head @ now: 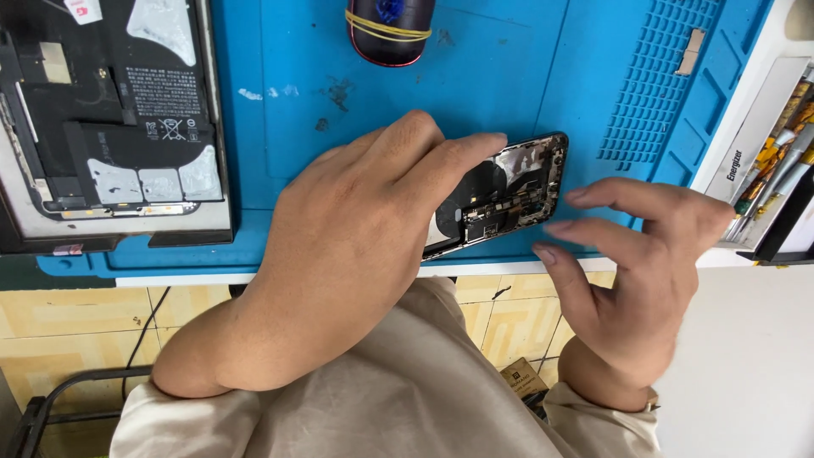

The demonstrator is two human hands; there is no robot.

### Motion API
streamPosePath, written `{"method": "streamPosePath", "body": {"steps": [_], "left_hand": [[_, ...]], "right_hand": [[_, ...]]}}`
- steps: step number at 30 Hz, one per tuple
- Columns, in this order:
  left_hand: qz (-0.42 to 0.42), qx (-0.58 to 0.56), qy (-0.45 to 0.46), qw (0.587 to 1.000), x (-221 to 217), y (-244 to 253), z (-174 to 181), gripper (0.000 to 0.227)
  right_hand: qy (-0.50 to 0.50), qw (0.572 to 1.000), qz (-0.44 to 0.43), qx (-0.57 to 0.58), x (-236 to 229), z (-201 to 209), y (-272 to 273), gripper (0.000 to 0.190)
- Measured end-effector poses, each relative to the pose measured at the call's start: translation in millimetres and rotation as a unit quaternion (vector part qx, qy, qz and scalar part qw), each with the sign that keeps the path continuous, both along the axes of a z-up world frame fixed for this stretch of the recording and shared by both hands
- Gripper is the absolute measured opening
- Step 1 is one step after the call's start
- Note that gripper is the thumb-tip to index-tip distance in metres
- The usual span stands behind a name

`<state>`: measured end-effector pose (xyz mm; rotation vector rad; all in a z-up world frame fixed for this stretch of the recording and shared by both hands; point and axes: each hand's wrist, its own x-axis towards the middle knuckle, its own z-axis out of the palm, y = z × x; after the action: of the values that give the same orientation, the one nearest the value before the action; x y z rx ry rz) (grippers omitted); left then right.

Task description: Repairing the internal components of a smartphone using precision tools like tweezers and a screwdriver.

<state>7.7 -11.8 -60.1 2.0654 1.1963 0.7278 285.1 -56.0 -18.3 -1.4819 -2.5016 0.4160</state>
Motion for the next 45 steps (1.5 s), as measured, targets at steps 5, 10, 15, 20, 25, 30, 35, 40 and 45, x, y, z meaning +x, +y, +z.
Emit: {"method": "streamPosePath", "body": {"steps": [5,10,15,20,25,30,35,40,45], "left_hand": [[0.009,0.015,0.020,1.000,1,0,0,0.061],[0.003,0.010,0.013,1.000,2,0,-1,0.059],[-0.012,-0.005,0.010,1.000,1,1,4,0.050],[0.005,-0.093,-0.051,0.994,1,2,19,0.041],[0.141,-0.126,-0.184,0.964,27,-28,39,0.036],[0.202,-0.200,-0.314,0.906,49,-68,34,0.044],[0.185,-0.290,-0.476,0.809,55,-98,27,0.071],[0.111,-0.296,-0.380,0.869,21,-82,28,0.128],[0.067,-0.271,-0.212,0.937,-1,-52,28,0.137]], "right_hand": [[-0.093,0.992,-0.024,0.086,-1,-18,-14,0.030],[-0.079,0.991,-0.033,0.102,3,-24,-24,0.027],[-0.052,0.993,-0.045,0.098,4,-17,-30,0.027],[0.204,0.954,-0.192,0.108,-10,-20,-49,0.017],[0.346,0.885,-0.298,-0.091,-35,-7,-61,0.046],[0.462,0.834,-0.242,-0.178,-37,-9,-59,0.063],[0.410,0.855,-0.273,-0.162,-26,1,-41,0.045],[0.332,0.914,-0.132,-0.193,13,2,3,0.045],[0.181,0.958,0.048,-0.219,37,8,61,0.049]]}}
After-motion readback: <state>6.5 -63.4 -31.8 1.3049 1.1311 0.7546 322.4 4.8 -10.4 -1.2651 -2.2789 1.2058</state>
